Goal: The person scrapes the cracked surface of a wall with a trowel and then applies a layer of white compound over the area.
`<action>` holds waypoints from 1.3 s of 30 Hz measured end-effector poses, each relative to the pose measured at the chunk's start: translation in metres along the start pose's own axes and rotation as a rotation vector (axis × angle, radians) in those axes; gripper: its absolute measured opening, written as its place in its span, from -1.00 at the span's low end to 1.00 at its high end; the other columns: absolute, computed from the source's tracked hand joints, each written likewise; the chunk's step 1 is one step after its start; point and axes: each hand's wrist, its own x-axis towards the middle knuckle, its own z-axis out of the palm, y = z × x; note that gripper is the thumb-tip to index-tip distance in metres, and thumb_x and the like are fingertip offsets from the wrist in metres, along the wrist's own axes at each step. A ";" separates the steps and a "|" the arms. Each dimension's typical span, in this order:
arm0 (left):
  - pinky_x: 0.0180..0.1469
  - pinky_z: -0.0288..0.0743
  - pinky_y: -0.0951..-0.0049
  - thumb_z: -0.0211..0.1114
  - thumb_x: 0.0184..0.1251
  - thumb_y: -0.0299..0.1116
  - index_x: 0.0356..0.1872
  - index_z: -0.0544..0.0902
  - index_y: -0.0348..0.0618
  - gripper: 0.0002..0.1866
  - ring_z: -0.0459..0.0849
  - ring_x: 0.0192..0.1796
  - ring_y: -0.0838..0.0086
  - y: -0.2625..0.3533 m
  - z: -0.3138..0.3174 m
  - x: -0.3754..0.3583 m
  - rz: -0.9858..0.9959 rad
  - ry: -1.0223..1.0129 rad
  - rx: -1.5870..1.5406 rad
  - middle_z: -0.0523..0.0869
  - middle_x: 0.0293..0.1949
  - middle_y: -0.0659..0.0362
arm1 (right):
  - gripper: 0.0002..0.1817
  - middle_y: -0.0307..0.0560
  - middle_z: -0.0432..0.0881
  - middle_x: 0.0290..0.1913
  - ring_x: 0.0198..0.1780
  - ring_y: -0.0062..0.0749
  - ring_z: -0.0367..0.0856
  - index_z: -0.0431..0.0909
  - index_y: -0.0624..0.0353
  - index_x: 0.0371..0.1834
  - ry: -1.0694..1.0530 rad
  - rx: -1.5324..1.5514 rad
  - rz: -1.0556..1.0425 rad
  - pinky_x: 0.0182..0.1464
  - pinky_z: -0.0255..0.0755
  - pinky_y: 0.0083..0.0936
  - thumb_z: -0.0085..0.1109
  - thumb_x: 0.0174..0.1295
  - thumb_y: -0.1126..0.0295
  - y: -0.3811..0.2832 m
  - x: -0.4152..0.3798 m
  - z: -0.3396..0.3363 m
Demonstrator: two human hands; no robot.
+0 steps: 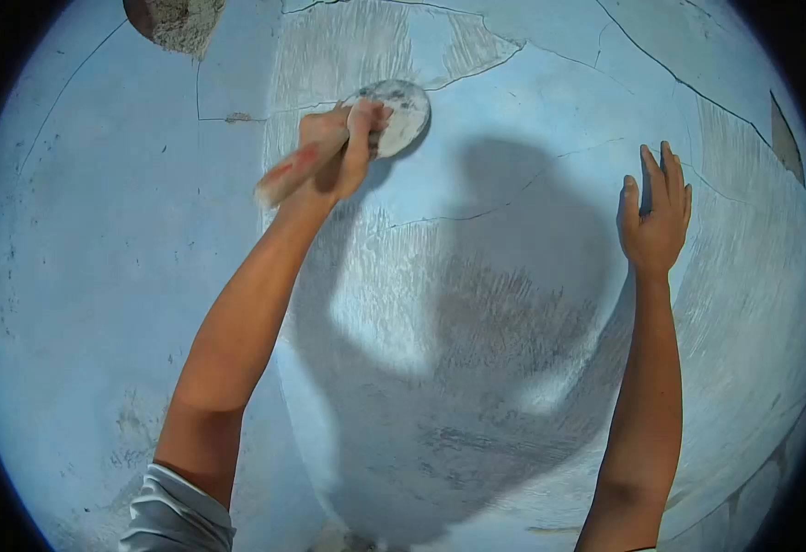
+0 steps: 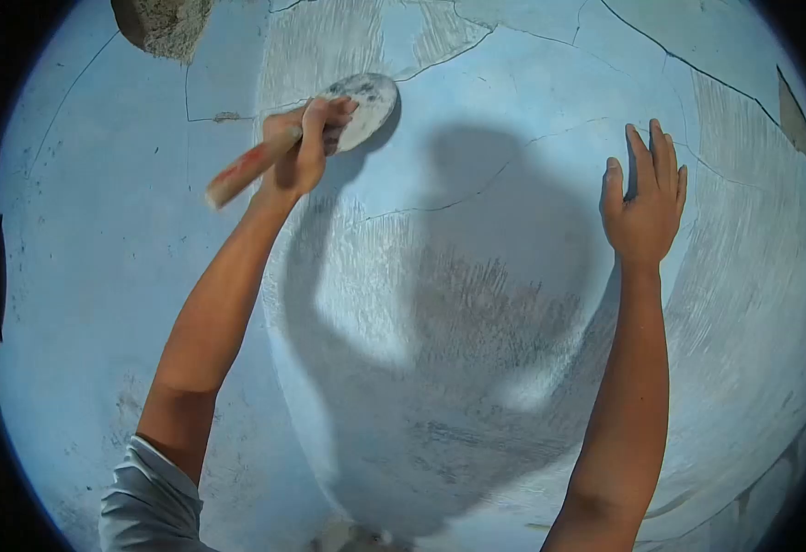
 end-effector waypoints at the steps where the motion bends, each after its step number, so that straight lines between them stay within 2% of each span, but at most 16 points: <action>1: 0.14 0.71 0.31 0.09 0.73 -0.18 -0.23 0.82 -0.51 -0.46 0.87 0.02 0.26 -0.009 -0.003 -0.005 -0.022 -0.002 0.001 0.91 -0.10 -0.13 | -0.47 -0.19 0.43 0.66 0.72 -0.18 0.26 0.59 -0.21 0.51 -0.004 -0.008 0.003 0.75 -0.06 0.10 0.18 0.47 0.12 0.001 -0.001 0.000; 2: 0.15 0.70 0.30 0.09 0.72 -0.19 -0.24 0.82 -0.50 -0.47 0.87 0.01 0.23 -0.034 -0.001 -0.003 0.155 0.020 -0.035 0.91 -0.09 -0.14 | -0.47 -0.20 0.43 0.66 0.72 -0.18 0.26 0.59 -0.21 0.51 -0.005 -0.015 0.006 0.75 -0.05 0.10 0.18 0.48 0.12 0.002 -0.002 0.001; 5: 0.15 0.70 0.30 0.08 0.73 -0.16 -0.22 0.82 -0.51 -0.45 0.87 0.01 0.22 -0.002 0.004 0.017 0.126 0.001 0.152 0.91 -0.08 -0.14 | -0.48 -0.21 0.42 0.67 0.72 -0.19 0.25 0.59 -0.21 0.51 0.010 -0.008 -0.003 0.75 -0.05 0.10 0.18 0.49 0.13 0.001 0.001 0.003; 9: 0.17 0.70 0.29 0.04 0.75 -0.14 -0.23 0.81 -0.53 -0.42 0.87 0.01 0.22 -0.001 0.005 0.014 0.130 -0.009 0.100 0.90 -0.07 -0.15 | -0.48 -0.23 0.42 0.67 0.72 -0.20 0.26 0.59 -0.22 0.51 -0.004 -0.022 -0.001 0.75 -0.05 0.08 0.16 0.50 0.12 0.002 0.000 0.000; 10: 0.17 0.71 0.29 0.04 0.75 -0.12 -0.22 0.82 -0.51 -0.41 0.87 0.01 0.24 0.000 0.005 0.000 -0.016 0.009 -0.006 0.91 -0.07 -0.13 | -0.48 -0.23 0.42 0.67 0.72 -0.20 0.26 0.59 -0.22 0.51 -0.010 -0.025 0.000 0.75 -0.05 0.08 0.16 0.49 0.11 0.001 -0.003 0.000; 14: 0.18 0.71 0.29 0.05 0.75 -0.10 -0.22 0.83 -0.49 -0.40 0.87 0.05 0.26 -0.003 0.006 0.008 0.075 -0.027 0.144 0.91 -0.08 -0.11 | -0.47 -0.22 0.41 0.67 0.72 -0.21 0.26 0.59 -0.22 0.51 0.004 -0.023 0.004 0.75 -0.05 0.07 0.16 0.48 0.12 0.000 0.000 0.002; 17: 0.20 0.71 0.27 0.05 0.75 -0.09 -0.22 0.83 -0.49 -0.40 0.87 0.06 0.26 0.005 0.012 0.022 0.082 0.001 0.079 0.91 -0.09 -0.10 | -0.46 -0.21 0.41 0.67 0.72 -0.21 0.25 0.58 -0.21 0.52 0.000 -0.035 0.004 0.75 -0.05 0.08 0.16 0.47 0.13 0.002 0.001 0.001; 21: 0.16 0.71 0.32 0.10 0.74 -0.12 -0.25 0.81 -0.51 -0.43 0.87 0.00 0.27 -0.010 0.008 -0.005 0.173 0.025 0.003 0.91 -0.09 -0.15 | -0.47 -0.20 0.42 0.67 0.71 -0.19 0.26 0.59 -0.21 0.51 0.001 -0.019 0.018 0.75 -0.06 0.09 0.17 0.47 0.13 -0.002 -0.002 0.002; 22: 0.13 0.72 0.33 0.13 0.73 -0.14 -0.27 0.81 -0.52 -0.44 0.87 -0.03 0.27 -0.008 0.009 -0.002 0.050 0.007 -0.051 0.90 -0.12 -0.17 | -0.46 -0.20 0.42 0.67 0.71 -0.19 0.26 0.59 -0.21 0.51 0.005 -0.026 0.012 0.76 -0.06 0.08 0.17 0.46 0.13 -0.001 -0.002 0.003; 26: 0.09 0.73 0.34 0.10 0.74 -0.13 -0.25 0.80 -0.52 -0.43 0.87 -0.05 0.29 -0.002 0.017 0.026 0.177 -0.008 0.093 0.90 -0.13 -0.14 | -0.47 -0.19 0.43 0.66 0.71 -0.18 0.27 0.59 -0.21 0.51 0.014 -0.029 -0.014 0.75 -0.05 0.08 0.17 0.47 0.13 0.002 0.000 0.004; 29: 0.09 0.72 0.35 0.08 0.76 -0.14 -0.23 0.81 -0.52 -0.43 0.87 -0.06 0.29 -0.013 0.012 -0.001 0.045 0.014 -0.042 0.91 -0.14 -0.11 | -0.47 -0.18 0.43 0.66 0.71 -0.17 0.28 0.60 -0.19 0.51 0.004 0.002 0.001 0.75 -0.04 0.11 0.18 0.47 0.13 0.000 -0.002 0.001; 30: 0.09 0.72 0.36 0.08 0.76 -0.13 -0.16 0.82 -0.52 -0.43 0.87 -0.07 0.29 -0.012 0.008 0.001 0.290 0.027 0.061 0.91 -0.12 -0.09 | -0.46 -0.18 0.43 0.66 0.71 -0.17 0.28 0.60 -0.19 0.51 0.011 -0.004 -0.001 0.74 -0.04 0.11 0.18 0.47 0.13 0.000 -0.001 0.001; 34: 0.08 0.74 0.35 0.08 0.75 -0.08 -0.21 0.82 -0.48 -0.41 0.87 -0.08 0.32 0.011 0.020 0.023 0.119 -0.006 0.107 0.91 -0.11 -0.10 | -0.46 -0.18 0.41 0.67 0.72 -0.17 0.26 0.59 -0.18 0.52 0.006 -0.014 -0.010 0.75 -0.05 0.10 0.17 0.48 0.11 0.002 -0.001 0.003; 37: 0.27 0.67 0.25 0.04 0.76 -0.06 -0.25 0.83 -0.44 -0.39 0.88 -0.03 0.28 0.006 0.021 0.017 0.100 0.022 0.086 0.92 -0.12 -0.10 | -0.46 -0.18 0.40 0.68 0.72 -0.16 0.25 0.58 -0.19 0.52 0.000 0.017 0.000 0.75 -0.05 0.10 0.16 0.49 0.11 0.001 -0.001 0.001; 38: 0.50 0.48 0.14 -0.01 0.76 -0.05 -0.23 0.82 -0.45 -0.37 0.87 0.08 0.21 0.001 0.019 0.006 0.226 0.029 0.165 0.91 -0.09 -0.11 | -0.46 -0.18 0.40 0.68 0.72 -0.17 0.25 0.59 -0.19 0.52 -0.003 0.000 -0.005 0.75 -0.05 0.11 0.16 0.48 0.11 0.002 -0.001 0.001; 39: 0.55 0.41 0.12 -0.02 0.76 -0.06 -0.23 0.82 -0.44 -0.37 0.86 0.11 0.18 -0.002 0.018 -0.001 0.206 0.025 0.146 0.91 -0.09 -0.11 | -0.46 -0.18 0.40 0.68 0.72 -0.17 0.25 0.59 -0.19 0.52 -0.010 0.001 -0.002 0.75 -0.05 0.11 0.16 0.48 0.12 0.001 -0.003 0.000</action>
